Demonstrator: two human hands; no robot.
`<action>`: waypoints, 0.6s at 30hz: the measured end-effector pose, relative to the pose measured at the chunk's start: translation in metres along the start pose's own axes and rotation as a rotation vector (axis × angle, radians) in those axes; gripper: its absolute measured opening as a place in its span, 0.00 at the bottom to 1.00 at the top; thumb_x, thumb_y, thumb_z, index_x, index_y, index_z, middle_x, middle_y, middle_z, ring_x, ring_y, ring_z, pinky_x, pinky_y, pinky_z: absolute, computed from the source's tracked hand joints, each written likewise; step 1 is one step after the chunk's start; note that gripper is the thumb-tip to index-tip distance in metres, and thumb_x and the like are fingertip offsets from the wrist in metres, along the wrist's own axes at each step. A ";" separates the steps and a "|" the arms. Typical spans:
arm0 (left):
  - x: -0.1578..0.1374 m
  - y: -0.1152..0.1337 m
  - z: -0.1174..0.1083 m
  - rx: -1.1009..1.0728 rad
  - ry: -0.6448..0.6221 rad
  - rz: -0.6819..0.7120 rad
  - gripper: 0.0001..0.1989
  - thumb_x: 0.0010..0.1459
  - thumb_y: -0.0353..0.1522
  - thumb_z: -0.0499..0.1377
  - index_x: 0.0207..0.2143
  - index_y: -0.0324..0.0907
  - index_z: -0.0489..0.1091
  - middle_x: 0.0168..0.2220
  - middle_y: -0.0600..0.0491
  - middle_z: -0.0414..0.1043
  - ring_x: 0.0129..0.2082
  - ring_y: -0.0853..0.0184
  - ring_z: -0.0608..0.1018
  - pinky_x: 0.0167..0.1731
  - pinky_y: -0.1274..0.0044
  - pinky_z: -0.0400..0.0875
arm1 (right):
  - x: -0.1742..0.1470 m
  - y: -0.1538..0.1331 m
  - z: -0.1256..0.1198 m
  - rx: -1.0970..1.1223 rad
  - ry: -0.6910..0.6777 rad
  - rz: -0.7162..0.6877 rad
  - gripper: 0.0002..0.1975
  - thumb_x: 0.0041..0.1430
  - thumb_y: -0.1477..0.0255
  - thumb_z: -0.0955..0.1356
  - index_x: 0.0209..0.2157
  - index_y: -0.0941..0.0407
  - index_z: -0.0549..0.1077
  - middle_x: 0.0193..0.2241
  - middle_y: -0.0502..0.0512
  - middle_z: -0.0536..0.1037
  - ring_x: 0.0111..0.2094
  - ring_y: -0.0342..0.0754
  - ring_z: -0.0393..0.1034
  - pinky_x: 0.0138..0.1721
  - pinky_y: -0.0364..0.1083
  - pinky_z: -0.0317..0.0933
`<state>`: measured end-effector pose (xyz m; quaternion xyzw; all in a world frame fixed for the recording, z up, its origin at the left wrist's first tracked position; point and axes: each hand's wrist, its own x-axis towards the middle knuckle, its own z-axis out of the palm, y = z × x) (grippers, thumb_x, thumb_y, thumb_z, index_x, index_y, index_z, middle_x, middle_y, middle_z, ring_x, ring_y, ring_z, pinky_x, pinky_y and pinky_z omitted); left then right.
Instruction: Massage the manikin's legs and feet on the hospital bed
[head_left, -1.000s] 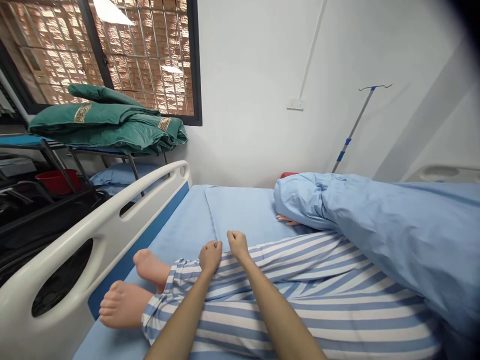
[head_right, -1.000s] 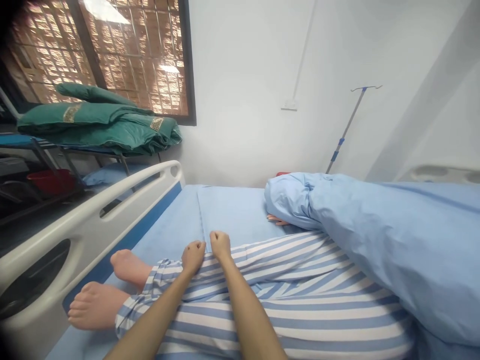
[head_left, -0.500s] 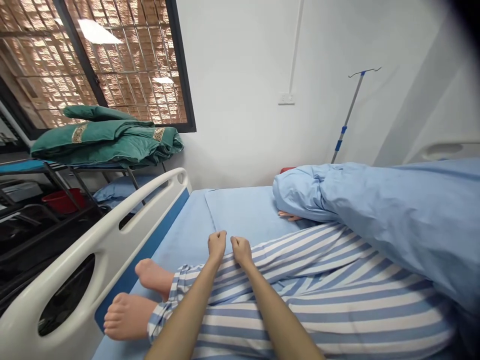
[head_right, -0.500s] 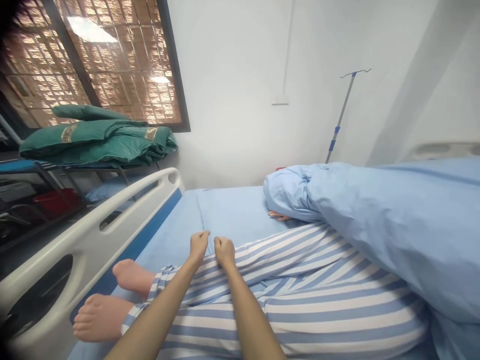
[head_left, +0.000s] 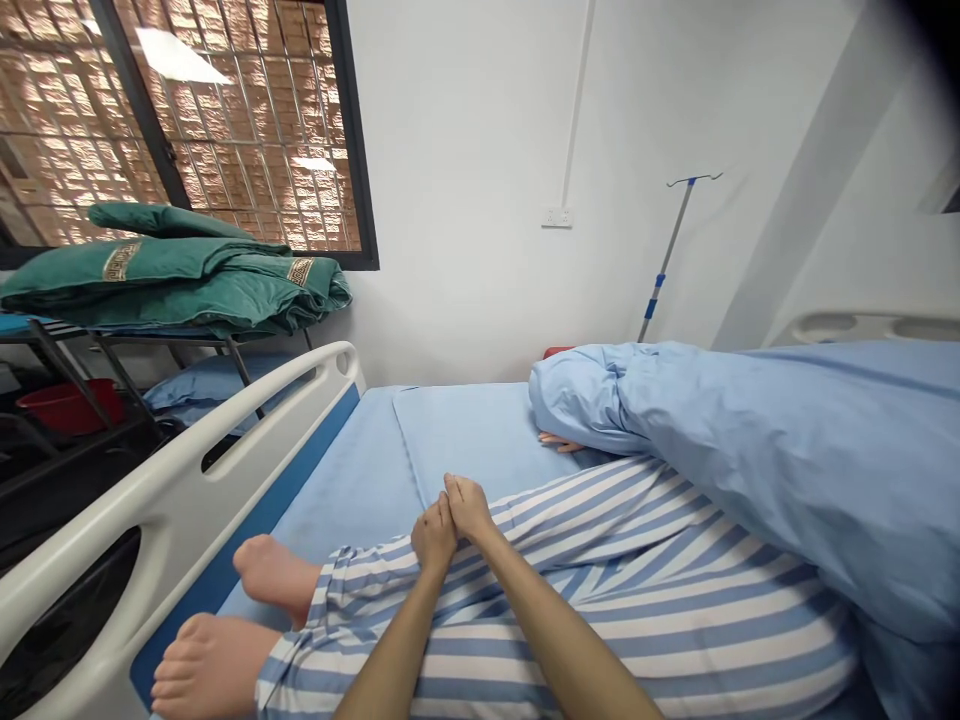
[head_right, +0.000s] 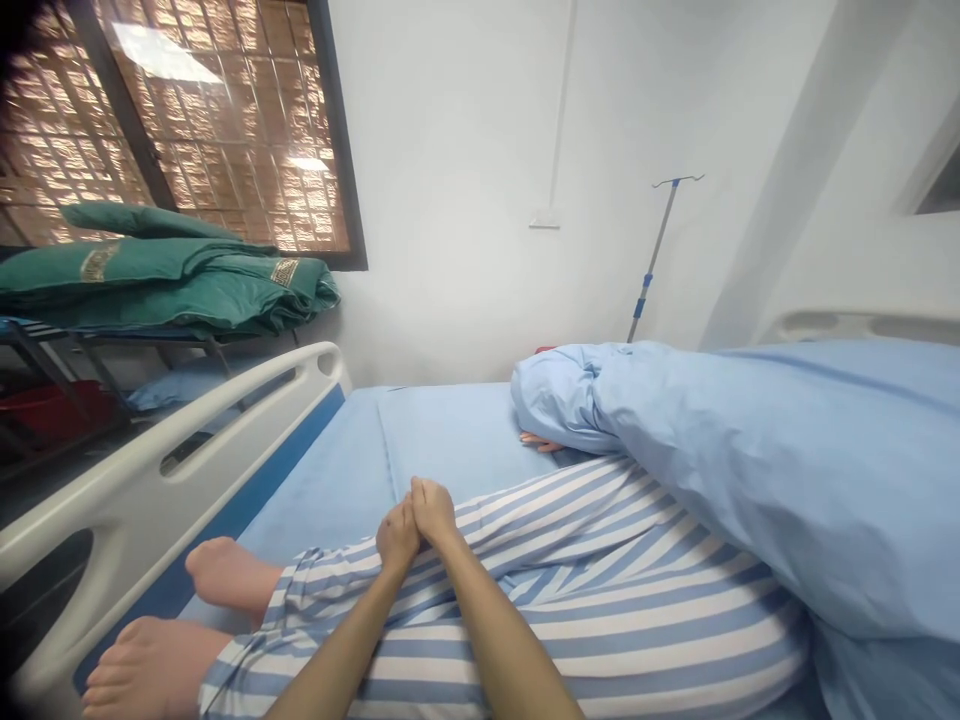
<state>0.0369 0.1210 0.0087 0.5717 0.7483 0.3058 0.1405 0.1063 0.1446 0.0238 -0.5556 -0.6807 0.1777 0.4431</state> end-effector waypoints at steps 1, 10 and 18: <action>-0.001 0.001 -0.001 0.005 -0.004 -0.002 0.24 0.55 0.41 0.36 0.35 0.43 0.69 0.34 0.48 0.72 0.32 0.65 0.71 0.29 0.78 0.57 | 0.000 -0.002 -0.004 0.000 0.010 -0.022 0.22 0.57 0.64 0.51 0.17 0.57 0.63 0.14 0.48 0.63 0.18 0.39 0.53 0.22 0.40 0.45; -0.004 -0.002 0.001 -0.011 0.016 0.022 0.28 0.54 0.44 0.33 0.28 0.42 0.70 0.31 0.47 0.72 0.32 0.65 0.71 0.28 0.78 0.56 | -0.025 0.022 -0.010 0.059 0.026 -0.020 0.21 0.58 0.64 0.50 0.18 0.57 0.61 0.15 0.47 0.62 0.19 0.40 0.55 0.23 0.39 0.47; 0.010 0.049 -0.007 -0.082 -0.034 0.122 0.25 0.54 0.40 0.37 0.21 0.39 0.69 0.23 0.51 0.70 0.23 0.71 0.68 0.21 0.79 0.52 | -0.022 0.023 -0.014 0.286 0.049 0.055 0.20 0.57 0.66 0.51 0.24 0.58 0.67 0.22 0.53 0.71 0.24 0.43 0.62 0.25 0.40 0.52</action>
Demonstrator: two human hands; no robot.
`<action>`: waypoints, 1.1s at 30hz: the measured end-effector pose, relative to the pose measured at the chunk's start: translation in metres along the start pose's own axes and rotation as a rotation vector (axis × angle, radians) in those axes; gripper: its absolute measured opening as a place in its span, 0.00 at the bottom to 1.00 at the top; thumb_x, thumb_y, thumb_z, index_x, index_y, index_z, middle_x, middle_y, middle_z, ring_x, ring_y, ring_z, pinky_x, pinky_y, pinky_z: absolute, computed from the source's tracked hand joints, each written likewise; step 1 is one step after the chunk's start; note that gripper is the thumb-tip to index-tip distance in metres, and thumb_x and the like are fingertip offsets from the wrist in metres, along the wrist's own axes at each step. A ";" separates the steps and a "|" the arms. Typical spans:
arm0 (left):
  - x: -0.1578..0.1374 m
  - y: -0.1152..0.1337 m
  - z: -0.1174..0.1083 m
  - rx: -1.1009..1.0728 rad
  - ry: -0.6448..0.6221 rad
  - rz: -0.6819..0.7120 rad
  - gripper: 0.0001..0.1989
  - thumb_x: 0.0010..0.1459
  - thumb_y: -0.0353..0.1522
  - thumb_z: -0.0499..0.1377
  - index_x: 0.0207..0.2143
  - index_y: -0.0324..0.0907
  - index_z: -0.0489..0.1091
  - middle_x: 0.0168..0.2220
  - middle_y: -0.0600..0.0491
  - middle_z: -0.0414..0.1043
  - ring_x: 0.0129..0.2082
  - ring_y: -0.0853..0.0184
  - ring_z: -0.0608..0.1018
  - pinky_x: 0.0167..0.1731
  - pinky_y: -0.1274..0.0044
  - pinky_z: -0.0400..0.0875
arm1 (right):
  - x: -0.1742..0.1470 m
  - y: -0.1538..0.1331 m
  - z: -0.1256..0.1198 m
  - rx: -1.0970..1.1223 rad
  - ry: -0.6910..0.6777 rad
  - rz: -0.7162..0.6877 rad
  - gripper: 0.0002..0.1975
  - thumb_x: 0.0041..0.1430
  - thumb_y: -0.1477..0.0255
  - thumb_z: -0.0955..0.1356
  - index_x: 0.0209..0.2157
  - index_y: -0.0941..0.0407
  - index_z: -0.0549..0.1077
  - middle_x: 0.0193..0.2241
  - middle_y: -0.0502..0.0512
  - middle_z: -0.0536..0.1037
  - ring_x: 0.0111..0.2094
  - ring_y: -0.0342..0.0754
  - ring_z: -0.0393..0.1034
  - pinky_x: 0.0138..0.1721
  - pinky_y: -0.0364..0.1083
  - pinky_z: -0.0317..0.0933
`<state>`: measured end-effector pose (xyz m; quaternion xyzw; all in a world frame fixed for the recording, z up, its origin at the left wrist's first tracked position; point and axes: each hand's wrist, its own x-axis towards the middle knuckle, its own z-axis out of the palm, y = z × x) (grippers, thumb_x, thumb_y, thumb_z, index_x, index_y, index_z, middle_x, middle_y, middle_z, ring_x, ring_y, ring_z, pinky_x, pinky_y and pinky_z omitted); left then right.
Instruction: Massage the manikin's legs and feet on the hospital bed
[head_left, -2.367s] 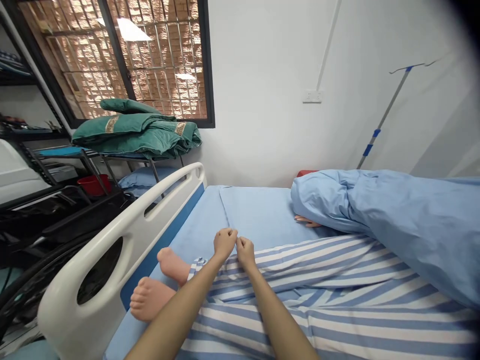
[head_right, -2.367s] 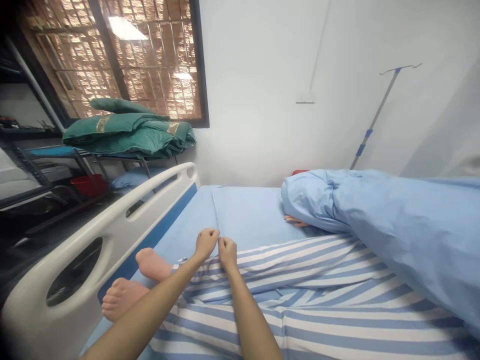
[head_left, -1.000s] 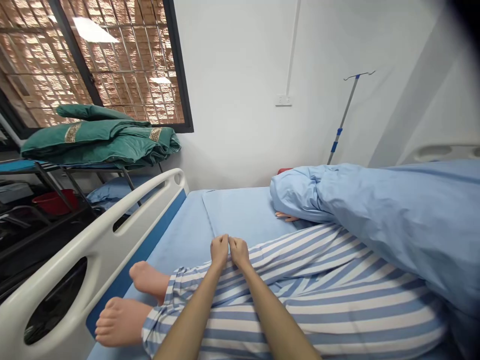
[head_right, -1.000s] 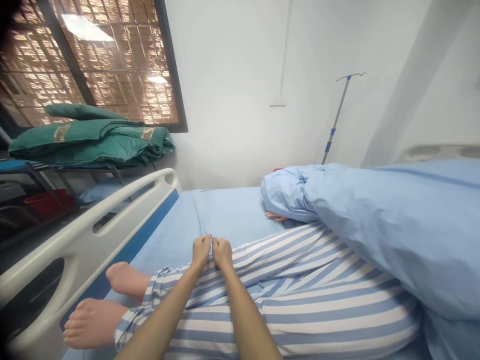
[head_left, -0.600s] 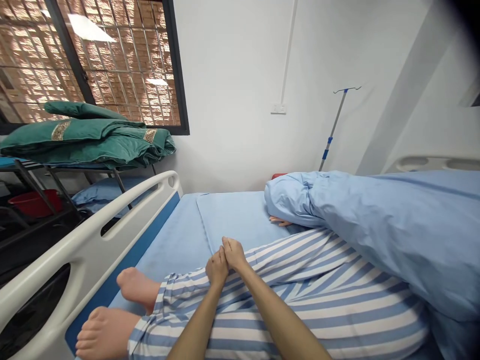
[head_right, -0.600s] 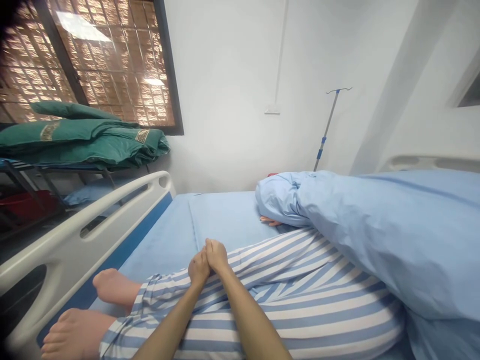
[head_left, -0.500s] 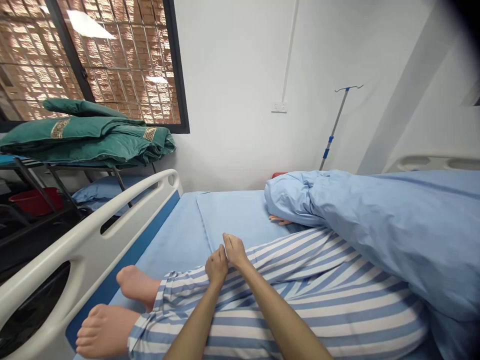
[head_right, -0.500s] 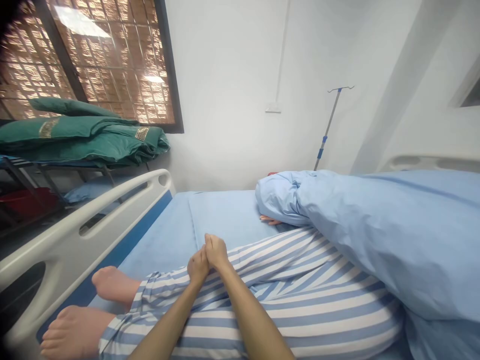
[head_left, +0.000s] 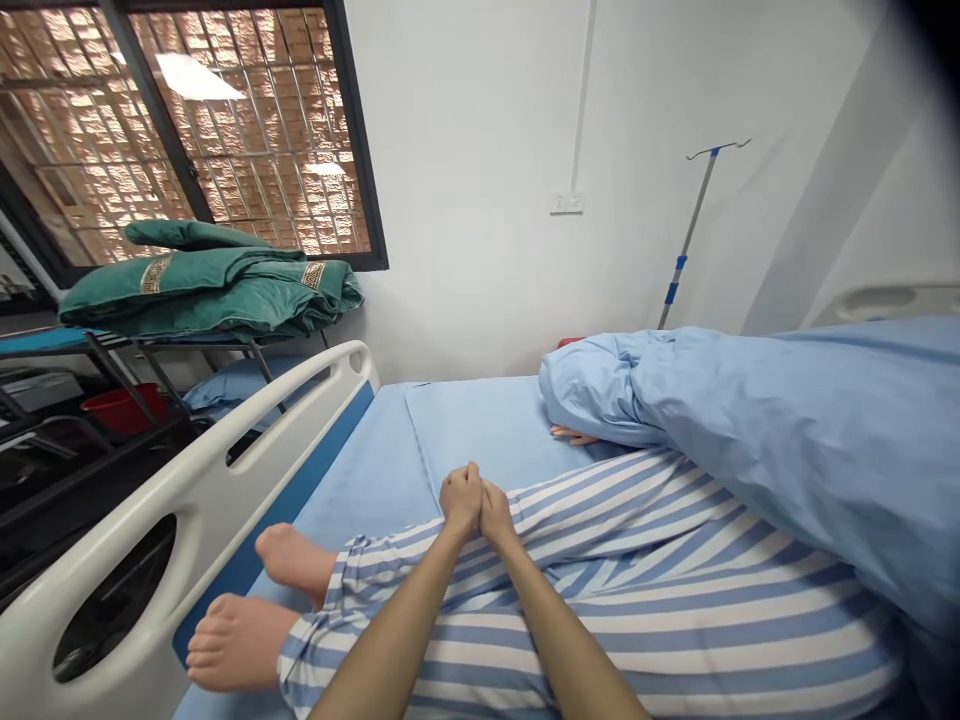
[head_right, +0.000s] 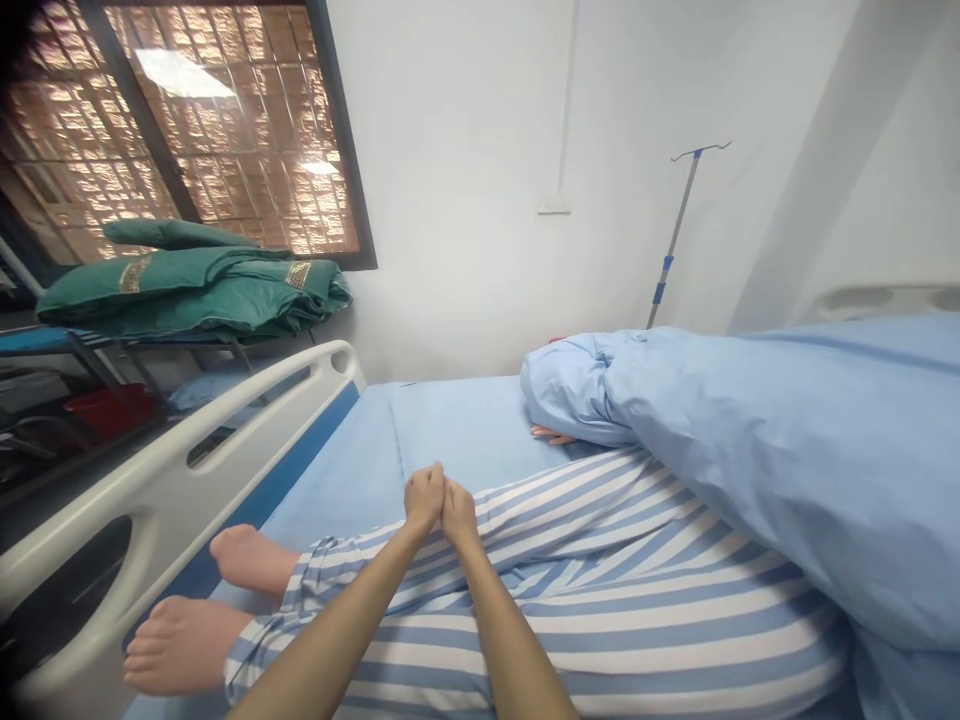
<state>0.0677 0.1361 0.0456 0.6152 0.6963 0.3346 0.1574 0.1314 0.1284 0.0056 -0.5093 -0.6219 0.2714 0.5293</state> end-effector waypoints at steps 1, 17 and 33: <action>0.001 0.005 0.001 -0.018 0.017 0.013 0.26 0.54 0.40 0.36 0.20 0.39 0.69 0.21 0.51 0.70 0.22 0.71 0.67 0.20 0.80 0.52 | 0.000 0.001 -0.001 0.045 0.011 0.011 0.20 0.57 0.66 0.51 0.24 0.58 0.67 0.22 0.54 0.71 0.25 0.43 0.62 0.25 0.40 0.52; -0.013 -0.017 0.022 0.163 0.018 -0.068 0.28 0.54 0.43 0.33 0.26 0.42 0.70 0.32 0.47 0.72 0.32 0.63 0.71 0.27 0.76 0.56 | 0.037 -0.016 -0.020 -0.305 0.053 -0.125 0.23 0.58 0.64 0.51 0.16 0.58 0.63 0.14 0.48 0.63 0.18 0.39 0.53 0.22 0.40 0.44; 0.025 0.012 0.014 -0.234 0.108 -0.010 0.24 0.52 0.41 0.37 0.15 0.38 0.61 0.14 0.56 0.58 0.18 0.74 0.61 0.19 0.81 0.53 | 0.030 0.019 -0.008 -0.230 0.108 0.001 0.25 0.58 0.64 0.49 0.16 0.58 0.64 0.15 0.51 0.67 0.19 0.40 0.57 0.21 0.39 0.45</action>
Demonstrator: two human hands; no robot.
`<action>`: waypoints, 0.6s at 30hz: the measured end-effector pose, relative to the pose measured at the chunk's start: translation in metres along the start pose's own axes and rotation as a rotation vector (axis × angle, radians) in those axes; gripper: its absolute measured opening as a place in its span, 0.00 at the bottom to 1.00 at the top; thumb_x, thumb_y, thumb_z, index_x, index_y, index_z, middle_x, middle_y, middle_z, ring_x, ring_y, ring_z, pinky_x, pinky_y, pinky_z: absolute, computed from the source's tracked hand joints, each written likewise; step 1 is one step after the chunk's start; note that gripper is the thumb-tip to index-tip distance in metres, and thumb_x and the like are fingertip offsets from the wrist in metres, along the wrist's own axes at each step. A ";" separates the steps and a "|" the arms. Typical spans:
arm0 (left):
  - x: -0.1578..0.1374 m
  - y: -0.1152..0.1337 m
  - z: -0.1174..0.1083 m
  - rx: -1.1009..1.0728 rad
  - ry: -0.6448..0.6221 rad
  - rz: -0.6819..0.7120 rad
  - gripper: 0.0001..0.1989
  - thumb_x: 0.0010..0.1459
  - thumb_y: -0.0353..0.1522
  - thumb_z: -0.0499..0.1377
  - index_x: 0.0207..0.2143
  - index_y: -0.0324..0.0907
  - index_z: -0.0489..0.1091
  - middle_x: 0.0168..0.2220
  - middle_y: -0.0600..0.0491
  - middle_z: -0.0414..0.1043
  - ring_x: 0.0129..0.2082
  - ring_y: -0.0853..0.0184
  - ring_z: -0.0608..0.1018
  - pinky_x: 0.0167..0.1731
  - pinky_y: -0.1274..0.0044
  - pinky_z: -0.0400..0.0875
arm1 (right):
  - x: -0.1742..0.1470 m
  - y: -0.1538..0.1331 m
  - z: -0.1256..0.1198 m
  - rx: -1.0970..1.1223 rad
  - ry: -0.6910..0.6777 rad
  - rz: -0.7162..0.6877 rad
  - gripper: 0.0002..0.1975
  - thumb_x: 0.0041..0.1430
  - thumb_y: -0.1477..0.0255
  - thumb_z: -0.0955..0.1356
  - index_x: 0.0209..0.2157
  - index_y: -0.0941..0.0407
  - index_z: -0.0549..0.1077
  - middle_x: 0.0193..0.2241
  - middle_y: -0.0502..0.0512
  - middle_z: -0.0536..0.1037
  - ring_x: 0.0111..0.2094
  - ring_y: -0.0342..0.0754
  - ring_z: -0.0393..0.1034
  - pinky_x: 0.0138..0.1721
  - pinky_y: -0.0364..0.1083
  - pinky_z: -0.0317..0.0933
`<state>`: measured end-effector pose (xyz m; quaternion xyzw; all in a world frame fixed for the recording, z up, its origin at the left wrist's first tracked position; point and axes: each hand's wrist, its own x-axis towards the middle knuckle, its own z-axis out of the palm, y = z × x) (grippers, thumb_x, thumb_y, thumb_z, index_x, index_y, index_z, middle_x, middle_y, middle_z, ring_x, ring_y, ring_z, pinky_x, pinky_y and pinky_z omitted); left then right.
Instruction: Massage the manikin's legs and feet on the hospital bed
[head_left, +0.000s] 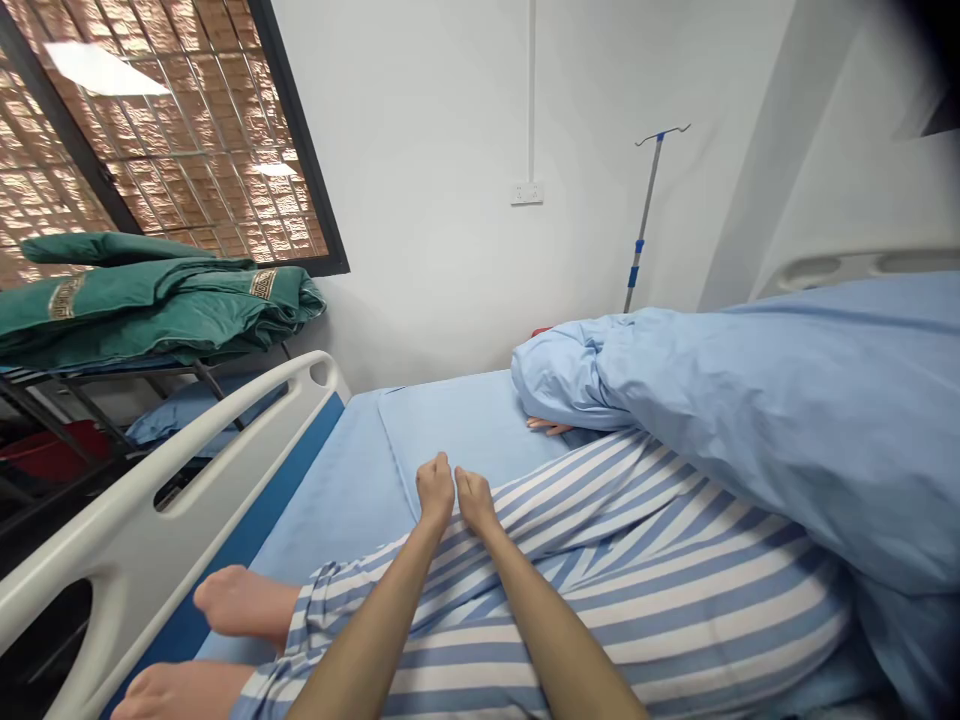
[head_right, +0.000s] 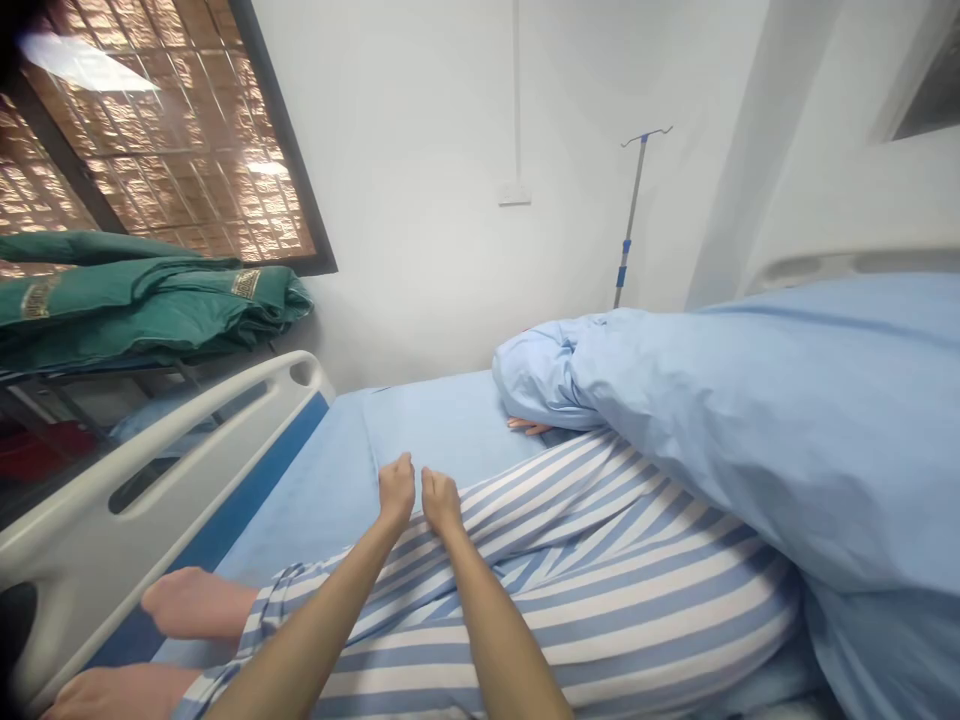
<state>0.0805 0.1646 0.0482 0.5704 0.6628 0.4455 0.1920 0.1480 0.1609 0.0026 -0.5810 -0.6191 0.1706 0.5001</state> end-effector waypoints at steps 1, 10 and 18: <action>0.001 0.002 0.002 -0.009 -0.001 -0.020 0.24 0.53 0.42 0.36 0.16 0.38 0.62 0.14 0.55 0.59 0.18 0.73 0.61 0.19 0.81 0.54 | 0.001 0.001 0.000 0.023 0.012 0.006 0.25 0.58 0.64 0.49 0.16 0.58 0.64 0.15 0.50 0.67 0.19 0.40 0.56 0.22 0.39 0.45; -0.022 -0.028 0.021 0.347 -0.112 -0.055 0.27 0.54 0.42 0.32 0.30 0.41 0.68 0.33 0.45 0.71 0.33 0.64 0.71 0.32 0.75 0.59 | 0.000 0.006 0.001 0.060 0.032 0.048 0.24 0.58 0.64 0.49 0.17 0.57 0.63 0.15 0.49 0.65 0.19 0.40 0.55 0.21 0.39 0.47; -0.026 -0.018 0.021 0.459 -0.153 -0.041 0.30 0.54 0.43 0.30 0.29 0.41 0.69 0.33 0.44 0.71 0.35 0.62 0.71 0.33 0.73 0.59 | 0.026 -0.010 -0.039 -0.164 -0.013 -0.055 0.26 0.59 0.64 0.48 0.17 0.58 0.64 0.15 0.49 0.65 0.18 0.39 0.53 0.22 0.40 0.43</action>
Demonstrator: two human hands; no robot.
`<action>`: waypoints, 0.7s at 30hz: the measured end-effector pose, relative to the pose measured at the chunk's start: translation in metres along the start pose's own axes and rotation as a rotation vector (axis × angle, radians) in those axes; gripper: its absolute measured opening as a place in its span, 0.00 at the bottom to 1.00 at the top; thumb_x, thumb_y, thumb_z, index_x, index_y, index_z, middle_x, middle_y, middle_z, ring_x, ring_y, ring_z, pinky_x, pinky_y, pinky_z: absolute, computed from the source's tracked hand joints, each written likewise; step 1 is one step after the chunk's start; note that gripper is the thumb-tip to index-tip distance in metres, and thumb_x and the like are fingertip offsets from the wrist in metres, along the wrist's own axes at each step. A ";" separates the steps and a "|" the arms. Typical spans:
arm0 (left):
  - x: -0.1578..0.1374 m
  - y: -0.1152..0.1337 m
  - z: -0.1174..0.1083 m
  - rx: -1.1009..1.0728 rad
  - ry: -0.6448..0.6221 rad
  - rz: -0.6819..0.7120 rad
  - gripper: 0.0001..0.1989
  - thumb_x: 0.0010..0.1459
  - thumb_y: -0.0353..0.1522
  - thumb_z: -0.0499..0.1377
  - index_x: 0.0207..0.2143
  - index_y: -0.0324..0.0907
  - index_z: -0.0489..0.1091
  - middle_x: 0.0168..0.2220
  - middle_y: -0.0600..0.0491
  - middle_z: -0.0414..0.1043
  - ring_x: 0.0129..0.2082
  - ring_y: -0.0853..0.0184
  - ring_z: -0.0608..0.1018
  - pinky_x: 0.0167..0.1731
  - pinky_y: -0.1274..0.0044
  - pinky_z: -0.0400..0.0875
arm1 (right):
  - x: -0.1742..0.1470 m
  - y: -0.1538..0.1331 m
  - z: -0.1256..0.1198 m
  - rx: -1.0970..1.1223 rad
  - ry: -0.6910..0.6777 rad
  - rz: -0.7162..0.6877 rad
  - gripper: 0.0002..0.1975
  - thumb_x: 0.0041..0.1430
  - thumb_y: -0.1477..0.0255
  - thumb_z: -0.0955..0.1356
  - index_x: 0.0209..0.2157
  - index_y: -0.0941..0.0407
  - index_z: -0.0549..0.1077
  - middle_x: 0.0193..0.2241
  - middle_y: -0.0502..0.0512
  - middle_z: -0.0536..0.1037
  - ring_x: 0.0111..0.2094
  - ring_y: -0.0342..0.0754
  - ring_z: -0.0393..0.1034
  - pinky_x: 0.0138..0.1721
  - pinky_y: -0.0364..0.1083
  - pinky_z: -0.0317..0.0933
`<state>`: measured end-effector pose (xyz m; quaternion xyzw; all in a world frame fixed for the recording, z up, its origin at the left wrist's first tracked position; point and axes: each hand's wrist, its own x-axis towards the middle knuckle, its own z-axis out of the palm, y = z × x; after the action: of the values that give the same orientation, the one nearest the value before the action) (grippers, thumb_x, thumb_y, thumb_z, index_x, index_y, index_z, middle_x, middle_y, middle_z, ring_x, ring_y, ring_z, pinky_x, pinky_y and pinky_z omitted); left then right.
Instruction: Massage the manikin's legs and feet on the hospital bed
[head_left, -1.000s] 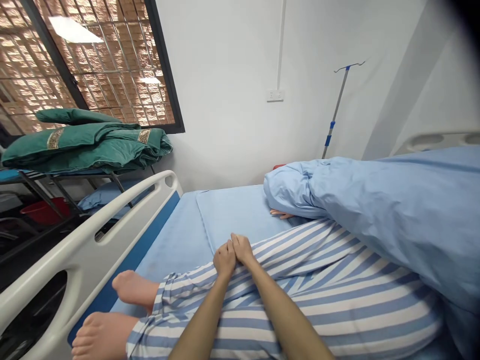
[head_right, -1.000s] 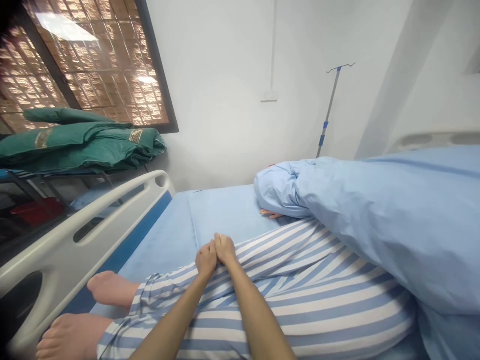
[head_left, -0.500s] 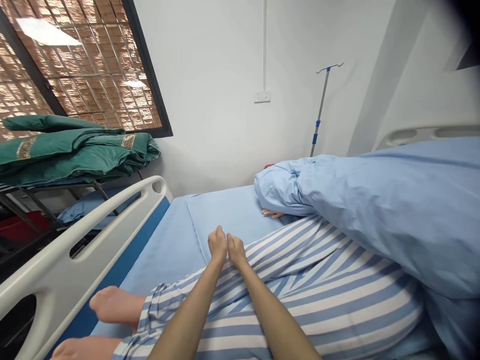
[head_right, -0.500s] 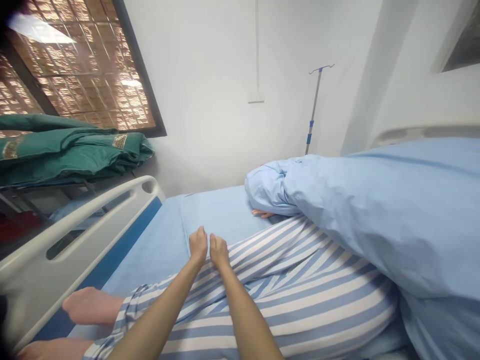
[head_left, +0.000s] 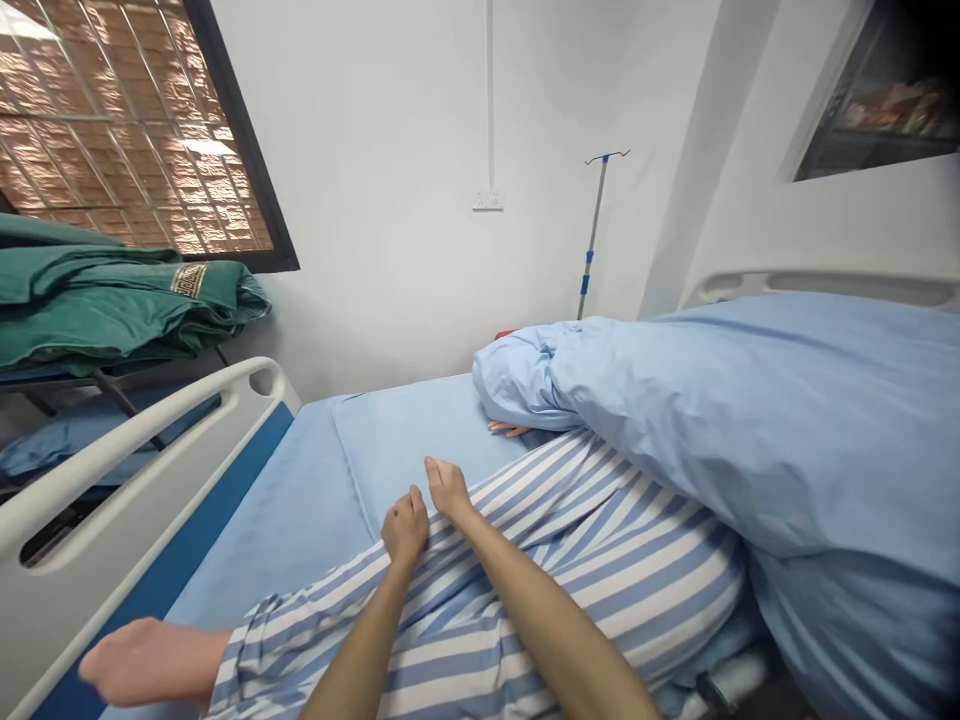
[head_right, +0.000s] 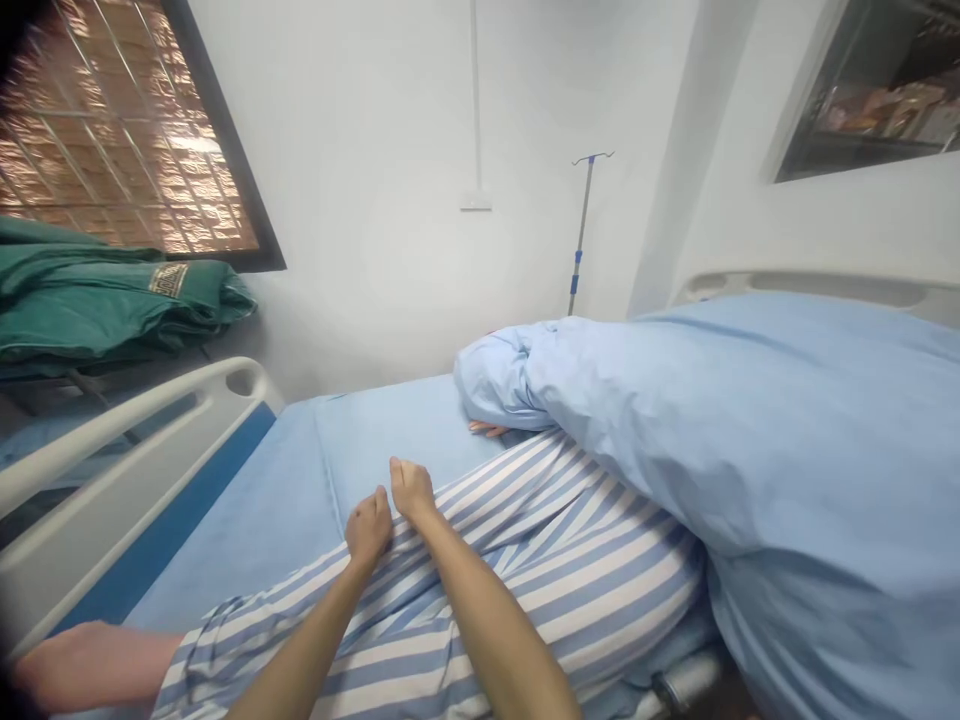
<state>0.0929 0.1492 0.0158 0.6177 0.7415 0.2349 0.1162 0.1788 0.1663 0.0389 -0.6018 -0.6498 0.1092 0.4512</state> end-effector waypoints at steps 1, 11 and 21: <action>0.000 0.000 0.000 -0.001 0.001 -0.009 0.30 0.54 0.43 0.30 0.29 0.40 0.69 0.33 0.44 0.71 0.35 0.61 0.71 0.33 0.73 0.59 | 0.004 0.000 -0.005 -0.024 0.005 -0.013 0.27 0.59 0.64 0.47 0.17 0.58 0.65 0.15 0.49 0.65 0.18 0.39 0.53 0.22 0.40 0.43; 0.002 -0.002 0.005 -0.010 0.017 0.009 0.28 0.53 0.43 0.32 0.25 0.42 0.68 0.32 0.46 0.71 0.33 0.62 0.70 0.31 0.74 0.59 | -0.018 0.027 0.001 -0.106 -0.117 -0.022 0.24 0.59 0.64 0.50 0.22 0.57 0.68 0.19 0.52 0.70 0.21 0.40 0.59 0.24 0.40 0.44; 0.027 0.047 -0.004 -0.389 0.134 -0.028 0.21 0.52 0.37 0.38 0.16 0.40 0.62 0.16 0.53 0.65 0.18 0.70 0.66 0.21 0.79 0.57 | -0.004 0.035 -0.004 0.361 0.028 0.130 0.25 0.57 0.62 0.49 0.15 0.58 0.61 0.13 0.47 0.59 0.17 0.38 0.52 0.21 0.39 0.45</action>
<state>0.1260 0.1802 0.0450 0.5563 0.6967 0.4127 0.1868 0.2049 0.1696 0.0154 -0.5532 -0.5730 0.2449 0.5528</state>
